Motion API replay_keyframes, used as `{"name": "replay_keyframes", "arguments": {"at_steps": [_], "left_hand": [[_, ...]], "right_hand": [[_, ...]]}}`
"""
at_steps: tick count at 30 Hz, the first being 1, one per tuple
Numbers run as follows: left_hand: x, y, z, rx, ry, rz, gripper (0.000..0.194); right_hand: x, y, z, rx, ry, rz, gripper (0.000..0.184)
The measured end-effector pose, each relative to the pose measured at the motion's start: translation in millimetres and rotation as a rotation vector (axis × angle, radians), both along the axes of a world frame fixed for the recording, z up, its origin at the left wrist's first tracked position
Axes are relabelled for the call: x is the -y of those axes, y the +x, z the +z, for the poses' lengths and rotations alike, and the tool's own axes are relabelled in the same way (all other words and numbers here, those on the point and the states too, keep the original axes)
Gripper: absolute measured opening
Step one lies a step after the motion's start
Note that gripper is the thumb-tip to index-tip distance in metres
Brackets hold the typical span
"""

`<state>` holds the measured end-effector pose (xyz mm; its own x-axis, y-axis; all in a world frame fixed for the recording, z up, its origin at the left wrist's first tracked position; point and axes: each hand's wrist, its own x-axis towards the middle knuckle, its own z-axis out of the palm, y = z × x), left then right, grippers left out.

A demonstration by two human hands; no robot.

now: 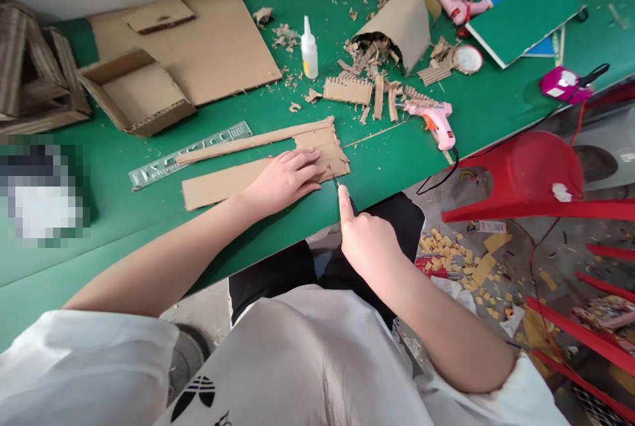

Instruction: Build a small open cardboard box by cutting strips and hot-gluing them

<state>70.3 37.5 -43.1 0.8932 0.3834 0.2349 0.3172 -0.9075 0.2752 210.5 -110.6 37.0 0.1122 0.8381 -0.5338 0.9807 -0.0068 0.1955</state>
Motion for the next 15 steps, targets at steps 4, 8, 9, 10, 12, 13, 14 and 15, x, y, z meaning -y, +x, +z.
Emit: {"name": "replay_keyframes", "arguments": {"at_steps": [4, 8, 9, 10, 12, 13, 14, 15], "left_hand": [[1, 2, 0.2, -0.022, 0.056, -0.004, 0.034], [5, 7, 6.8, -0.101, 0.166, -0.020, 0.039], [6, 8, 9.8, -0.133, 0.199, -0.028, 0.037], [8, 9, 13.3, -0.168, 0.233, -0.039, 0.036], [10, 8, 20.3, -0.239, 0.283, -0.076, 0.039], [10, 7, 23.4, -0.265, 0.292, -0.094, 0.041], [10, 5, 25.8, -0.278, 0.288, -0.109, 0.041], [8, 2, 27.4, -0.276, 0.275, -0.114, 0.038]], "right_hand": [[6, 7, 4.0, -0.020, -0.007, -0.006, 0.067], [15, 23, 7.0, -0.159, 0.099, -0.040, 0.060], [17, 28, 7.9, -0.211, 0.149, -0.071, 0.059], [19, 33, 8.7, -0.265, 0.202, -0.118, 0.059], [22, 44, 9.9, -0.365, 0.299, -0.229, 0.058], [24, 48, 10.0, -0.406, 0.339, -0.277, 0.058], [25, 52, 9.7, -0.438, 0.371, -0.316, 0.058], [25, 55, 8.9, -0.461, 0.395, -0.344, 0.058]]}}
